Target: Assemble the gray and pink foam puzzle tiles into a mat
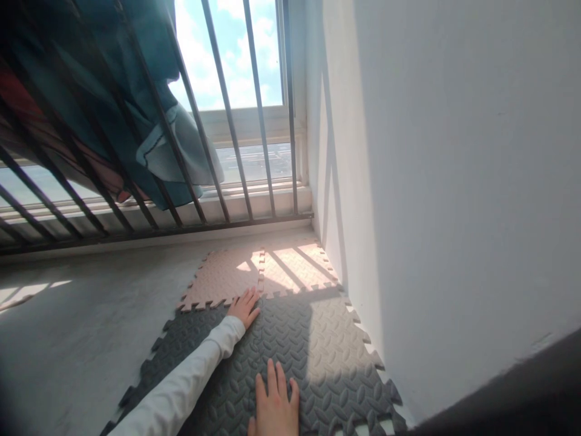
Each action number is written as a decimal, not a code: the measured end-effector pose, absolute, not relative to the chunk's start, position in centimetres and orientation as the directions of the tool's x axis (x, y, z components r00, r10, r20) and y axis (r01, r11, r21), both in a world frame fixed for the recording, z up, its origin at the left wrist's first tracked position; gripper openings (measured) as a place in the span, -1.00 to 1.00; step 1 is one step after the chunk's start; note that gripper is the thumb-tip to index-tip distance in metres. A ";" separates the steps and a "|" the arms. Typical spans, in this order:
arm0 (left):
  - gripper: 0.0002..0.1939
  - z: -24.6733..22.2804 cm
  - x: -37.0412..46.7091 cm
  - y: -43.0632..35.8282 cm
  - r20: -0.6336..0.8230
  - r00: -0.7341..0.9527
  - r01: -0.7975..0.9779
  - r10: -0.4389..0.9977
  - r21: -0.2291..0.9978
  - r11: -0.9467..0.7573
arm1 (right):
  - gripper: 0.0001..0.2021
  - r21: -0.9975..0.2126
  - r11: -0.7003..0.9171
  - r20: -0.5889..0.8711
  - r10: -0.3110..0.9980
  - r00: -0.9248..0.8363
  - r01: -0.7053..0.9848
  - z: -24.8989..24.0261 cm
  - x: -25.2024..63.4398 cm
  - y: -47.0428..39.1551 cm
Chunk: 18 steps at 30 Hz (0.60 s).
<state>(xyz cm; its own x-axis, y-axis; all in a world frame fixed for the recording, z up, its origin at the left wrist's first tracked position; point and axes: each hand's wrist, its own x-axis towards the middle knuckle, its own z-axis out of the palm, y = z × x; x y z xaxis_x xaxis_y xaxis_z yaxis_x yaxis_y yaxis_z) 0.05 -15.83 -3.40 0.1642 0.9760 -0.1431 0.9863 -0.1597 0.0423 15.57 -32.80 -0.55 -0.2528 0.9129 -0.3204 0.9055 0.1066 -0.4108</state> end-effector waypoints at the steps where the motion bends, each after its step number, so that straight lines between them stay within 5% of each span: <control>1: -0.43 -3.3 0.0 -15.9 -0.153 0.166 0.986 0.974 0.040 -0.162 | -0.43 -0.423 0.113 -0.323 0.908 -0.266 0.899 -0.7 15.7 -32.7; 18: -0.30 -2.4 1.1 -15.8 -0.238 0.117 0.991 0.964 0.098 -0.096 | -0.44 -0.332 0.104 -0.293 0.933 -0.207 0.938 0.4 14.7 -33.4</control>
